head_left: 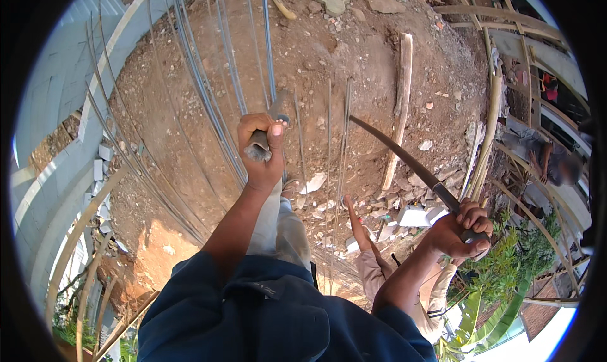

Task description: The person uses two metal bars to pry and straighten long steel rods lying on the ground. After straightening, the person gathers the rods into a bundle and measures them with a tape measure.

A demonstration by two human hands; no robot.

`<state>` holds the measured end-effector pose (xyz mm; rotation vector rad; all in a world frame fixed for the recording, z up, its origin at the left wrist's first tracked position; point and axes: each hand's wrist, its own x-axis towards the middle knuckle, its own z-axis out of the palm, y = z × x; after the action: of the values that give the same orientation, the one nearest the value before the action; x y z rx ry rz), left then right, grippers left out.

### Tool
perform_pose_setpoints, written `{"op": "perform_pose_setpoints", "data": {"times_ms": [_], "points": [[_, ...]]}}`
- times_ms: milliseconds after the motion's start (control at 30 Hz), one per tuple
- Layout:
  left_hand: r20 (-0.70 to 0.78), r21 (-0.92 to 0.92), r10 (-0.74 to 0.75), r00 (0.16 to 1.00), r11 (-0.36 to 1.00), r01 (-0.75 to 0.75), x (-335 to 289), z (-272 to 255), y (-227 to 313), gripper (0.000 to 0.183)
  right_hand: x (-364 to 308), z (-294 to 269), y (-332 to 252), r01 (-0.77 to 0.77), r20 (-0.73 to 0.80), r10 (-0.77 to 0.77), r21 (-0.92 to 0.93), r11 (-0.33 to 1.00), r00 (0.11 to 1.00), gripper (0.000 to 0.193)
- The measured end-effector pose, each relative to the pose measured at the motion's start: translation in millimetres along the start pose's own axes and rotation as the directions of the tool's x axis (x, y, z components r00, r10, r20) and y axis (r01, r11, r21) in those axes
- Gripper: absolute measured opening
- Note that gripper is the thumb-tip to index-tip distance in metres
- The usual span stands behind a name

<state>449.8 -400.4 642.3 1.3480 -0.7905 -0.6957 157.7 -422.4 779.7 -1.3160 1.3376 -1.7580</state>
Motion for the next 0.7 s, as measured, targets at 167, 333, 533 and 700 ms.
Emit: {"op": "perform_pose_setpoints", "data": {"times_ms": [167, 333, 533, 700], "points": [[0.301, 0.072, -0.183, 0.936, 0.983, 0.169, 16, -16, -40, 0.023, 14, 11, 2, -0.071, 0.070, 0.069, 0.032, 0.997, 0.995, 0.023], [0.042, -0.176, -0.226, 0.973, 0.957, 0.230, 30, -28, -10, 0.026, 26, -4, -1, -0.101, 0.036, 0.103, -0.033, 0.994, 0.994, 0.025], [-0.003, -0.260, -0.128, 0.992, 0.958, 0.123, 14, -17, 67, 0.034, 48, -18, 14, -0.149, -0.004, 0.150, 0.077, 0.986, 0.989, 0.032], [0.097, -0.192, -0.019, 0.995, 0.981, 0.037, -16, 46, 70, 0.037, 80, -30, 33, -0.215, 0.175, 0.192, 0.119, 0.969, 0.966, 0.039]]}}
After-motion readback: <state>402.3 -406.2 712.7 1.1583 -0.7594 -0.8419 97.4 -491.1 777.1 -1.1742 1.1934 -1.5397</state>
